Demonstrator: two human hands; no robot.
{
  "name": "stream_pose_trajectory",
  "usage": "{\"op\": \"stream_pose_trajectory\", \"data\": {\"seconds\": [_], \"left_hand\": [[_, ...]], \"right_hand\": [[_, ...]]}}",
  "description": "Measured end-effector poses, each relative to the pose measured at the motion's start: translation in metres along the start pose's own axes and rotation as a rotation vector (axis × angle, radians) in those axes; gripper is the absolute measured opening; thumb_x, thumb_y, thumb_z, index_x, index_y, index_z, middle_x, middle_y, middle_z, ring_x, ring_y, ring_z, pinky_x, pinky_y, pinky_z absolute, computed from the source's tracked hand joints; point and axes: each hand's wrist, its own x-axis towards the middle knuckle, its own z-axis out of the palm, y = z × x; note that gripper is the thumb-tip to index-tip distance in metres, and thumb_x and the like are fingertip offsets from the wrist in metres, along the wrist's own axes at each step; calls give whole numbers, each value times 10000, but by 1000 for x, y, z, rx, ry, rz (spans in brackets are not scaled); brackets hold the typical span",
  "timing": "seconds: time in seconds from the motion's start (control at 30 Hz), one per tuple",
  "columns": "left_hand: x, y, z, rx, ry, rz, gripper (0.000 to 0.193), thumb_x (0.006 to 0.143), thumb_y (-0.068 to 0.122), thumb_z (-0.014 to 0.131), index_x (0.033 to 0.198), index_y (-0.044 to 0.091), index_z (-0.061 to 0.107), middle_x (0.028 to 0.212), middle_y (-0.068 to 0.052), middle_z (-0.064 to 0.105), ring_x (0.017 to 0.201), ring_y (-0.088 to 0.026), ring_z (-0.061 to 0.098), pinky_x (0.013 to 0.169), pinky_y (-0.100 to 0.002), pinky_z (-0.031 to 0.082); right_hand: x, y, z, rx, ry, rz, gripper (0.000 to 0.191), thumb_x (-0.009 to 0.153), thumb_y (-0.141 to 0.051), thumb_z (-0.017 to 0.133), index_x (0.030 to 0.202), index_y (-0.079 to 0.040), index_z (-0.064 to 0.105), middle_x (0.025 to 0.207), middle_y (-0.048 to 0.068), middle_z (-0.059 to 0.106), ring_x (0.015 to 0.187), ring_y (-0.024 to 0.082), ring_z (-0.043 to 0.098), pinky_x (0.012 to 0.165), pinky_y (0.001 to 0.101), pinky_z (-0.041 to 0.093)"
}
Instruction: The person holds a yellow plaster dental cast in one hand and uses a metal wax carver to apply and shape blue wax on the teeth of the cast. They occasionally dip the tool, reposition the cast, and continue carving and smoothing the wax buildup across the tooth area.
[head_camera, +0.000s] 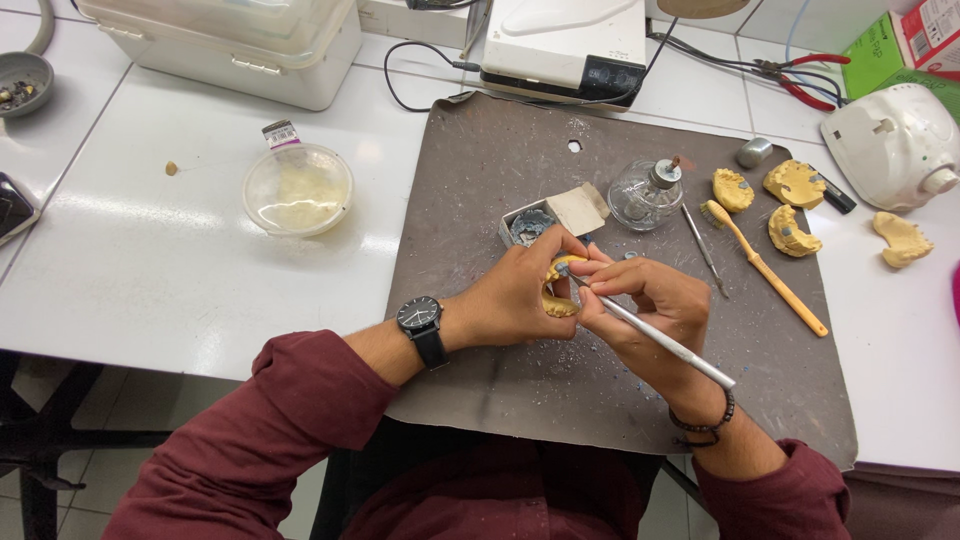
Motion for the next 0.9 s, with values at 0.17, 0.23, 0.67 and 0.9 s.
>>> {"op": "stream_pose_trajectory", "data": {"seconds": [0.17,0.23,0.67,0.9], "left_hand": [[1,2,-1,-3,-17,-17,526,825,149,789,1220,23,465,1045,-124,741,933,-203,791,786,-294,657],[1,2,-1,-2,-23,-33,542,807,154,797,1216,21,467,1023,-122,740,910,-200,789,764,-291,652],[1,9,-4,-28,-60,-71,568,785,169,807,1209,32,456,962,-105,737,765,-164,784,618,-252,647],[2,13,-5,-24,-51,-15,546,823,164,818,1223,38,468,898,-93,742,734,-142,772,591,-245,620]], "right_hand": [[1,-2,-2,22,-18,15,129,872,73,755,872,3,647,940,116,726,1070,272,766,1094,438,602],[2,-2,-4,33,-40,18,130,870,78,755,874,0,651,948,116,726,1074,276,765,1086,437,608],[5,-6,-5,7,-44,2,123,868,80,754,891,8,658,965,130,734,1072,278,763,1100,456,603],[5,-5,-6,8,-48,-5,121,865,74,760,878,4,663,953,125,738,1063,272,766,1097,454,608]]}}
